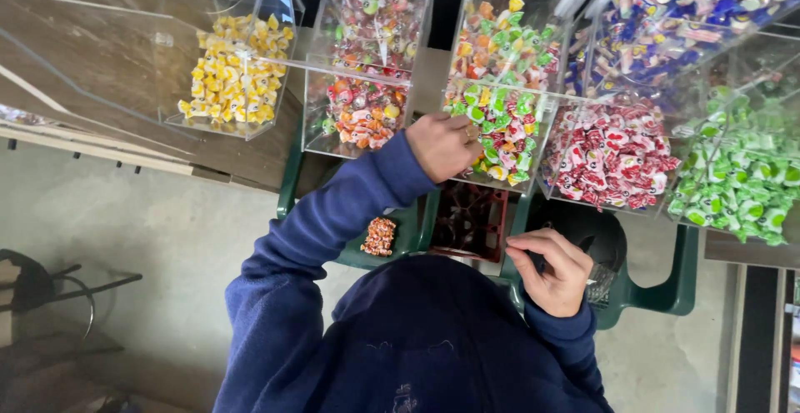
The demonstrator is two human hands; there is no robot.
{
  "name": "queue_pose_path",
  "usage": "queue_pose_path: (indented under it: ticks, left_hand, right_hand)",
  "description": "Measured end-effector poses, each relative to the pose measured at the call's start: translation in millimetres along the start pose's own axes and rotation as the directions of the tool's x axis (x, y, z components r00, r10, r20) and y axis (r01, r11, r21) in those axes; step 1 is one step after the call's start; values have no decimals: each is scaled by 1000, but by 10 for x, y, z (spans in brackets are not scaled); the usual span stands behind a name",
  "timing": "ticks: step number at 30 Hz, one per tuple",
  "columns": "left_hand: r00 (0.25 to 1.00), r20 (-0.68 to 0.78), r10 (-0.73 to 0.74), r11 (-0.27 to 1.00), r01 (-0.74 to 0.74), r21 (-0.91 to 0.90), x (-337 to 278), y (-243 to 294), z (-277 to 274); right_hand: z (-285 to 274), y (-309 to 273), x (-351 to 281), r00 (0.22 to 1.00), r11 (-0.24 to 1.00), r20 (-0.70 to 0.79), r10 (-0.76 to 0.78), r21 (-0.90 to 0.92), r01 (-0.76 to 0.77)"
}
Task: Selecting and inspecting various wrapped candies from transparent dispenser bins.
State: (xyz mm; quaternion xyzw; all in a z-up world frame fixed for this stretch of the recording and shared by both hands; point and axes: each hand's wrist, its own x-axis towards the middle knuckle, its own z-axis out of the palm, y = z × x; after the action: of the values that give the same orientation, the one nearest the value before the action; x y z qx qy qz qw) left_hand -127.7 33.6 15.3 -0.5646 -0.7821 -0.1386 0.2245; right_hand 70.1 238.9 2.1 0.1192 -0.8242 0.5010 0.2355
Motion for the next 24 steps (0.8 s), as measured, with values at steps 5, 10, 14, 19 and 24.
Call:
queue_pose_path:
  ticks: [5, 10, 14, 19, 24]
  left_hand:
    - [990, 119, -71, 985, 51, 167, 169, -3, 393]
    - [991, 88, -100, 972, 78, 223, 185, -18, 352]
    - [998, -21, -55, 991, 57, 119, 178, 98, -68]
    - [990, -114, 83, 969, -107, -221, 238, 521, -535]
    - [994, -78, -82, 843, 27, -538, -17, 855, -361]
  right_hand:
    - [-57, -4, -58, 999, 999, -16, 33, -27, -33]
    - [-92, 3, -86, 999, 997, -35, 34, -69, -37]
    - [-58, 36, -55, 995, 996, -92, 46, -72, -52]
    - [-11, -86, 238, 982, 995, -177, -65, -88, 50]
    - [13, 54, 111, 989, 986, -71, -127, 99, 133]
